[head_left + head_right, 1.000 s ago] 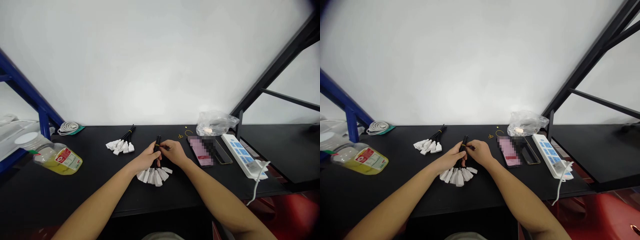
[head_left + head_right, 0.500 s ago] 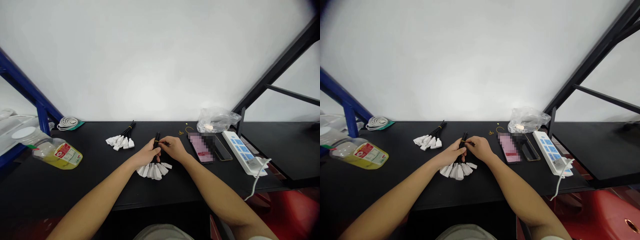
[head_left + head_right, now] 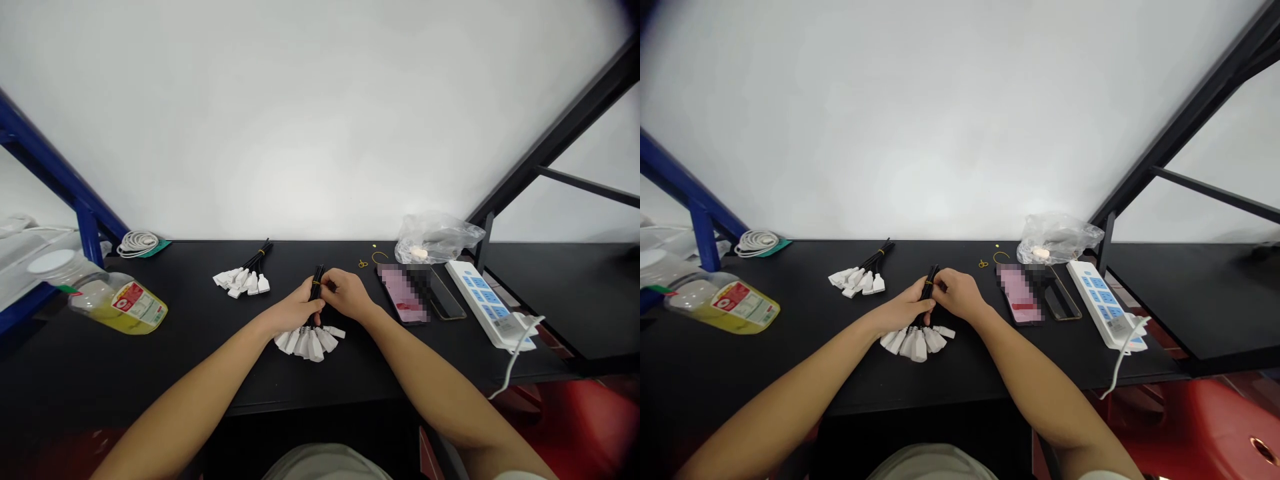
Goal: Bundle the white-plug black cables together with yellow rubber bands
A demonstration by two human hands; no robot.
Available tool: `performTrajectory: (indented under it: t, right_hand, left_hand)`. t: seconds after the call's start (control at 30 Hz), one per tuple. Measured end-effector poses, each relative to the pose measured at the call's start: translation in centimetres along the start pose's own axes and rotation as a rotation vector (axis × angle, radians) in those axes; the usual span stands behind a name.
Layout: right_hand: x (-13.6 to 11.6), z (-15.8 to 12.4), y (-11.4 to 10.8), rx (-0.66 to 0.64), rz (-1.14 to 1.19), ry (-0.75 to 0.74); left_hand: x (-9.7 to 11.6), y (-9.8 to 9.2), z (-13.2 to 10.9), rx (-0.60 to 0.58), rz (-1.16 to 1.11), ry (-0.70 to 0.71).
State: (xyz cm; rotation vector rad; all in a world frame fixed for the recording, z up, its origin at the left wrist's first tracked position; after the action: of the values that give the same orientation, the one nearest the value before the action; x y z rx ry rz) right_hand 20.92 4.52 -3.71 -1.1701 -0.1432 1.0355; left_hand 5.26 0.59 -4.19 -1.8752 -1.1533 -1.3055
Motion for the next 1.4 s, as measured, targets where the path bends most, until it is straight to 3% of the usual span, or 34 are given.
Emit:
performTrajectory:
  t: [0.23,0.37,0.53,0.97,1.17,1.4]
  right_hand:
    - [0.0,0.4,-0.5,0.045,-0.119,0.083]
    - [1.4,0.7,-1.3,0.134,-0.119,0.134]
    - [4.5,0.4,-3.3,0.271,-0.165,0.392]
    - [4.7,0.2,-1.4,-0.069,-0.147,0.247]
    - [5.1,0.1,-1.7,-0.137,-0.221,0.311]
    - [5.8,-0.3,-2.5,-0.154,-0.281,0.459]
  left_hand:
    - [0.2,0.2,-0.2,-0.045,0.047,-0.012]
    - [0.2,0.1,-0.4,-0.112,0.081,0.025]
    - [-0.2,-0.2,-0.7,-0.220,0.069,-0.013]
    - [-1.6,-2.2,2.2,0.187,-0.258,-0.010]
    - [-0.3,-2.5,3.5,0.197,-0.141,0.005]
    - [2.8,-4.6,9.0,0.345,0.154,-0.083]
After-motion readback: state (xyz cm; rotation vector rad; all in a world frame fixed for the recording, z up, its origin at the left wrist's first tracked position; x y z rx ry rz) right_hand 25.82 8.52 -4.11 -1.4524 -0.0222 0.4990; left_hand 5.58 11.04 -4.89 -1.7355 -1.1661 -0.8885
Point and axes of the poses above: each hand's wrist, its own z-axis towards the middle knuckle, its own y-axis out of the palm, x = y × z, the point moved 2 cm from there along z, towards the middle knuckle, and after that the axes turned 11 degrees about -y, right-handed, at the moved point
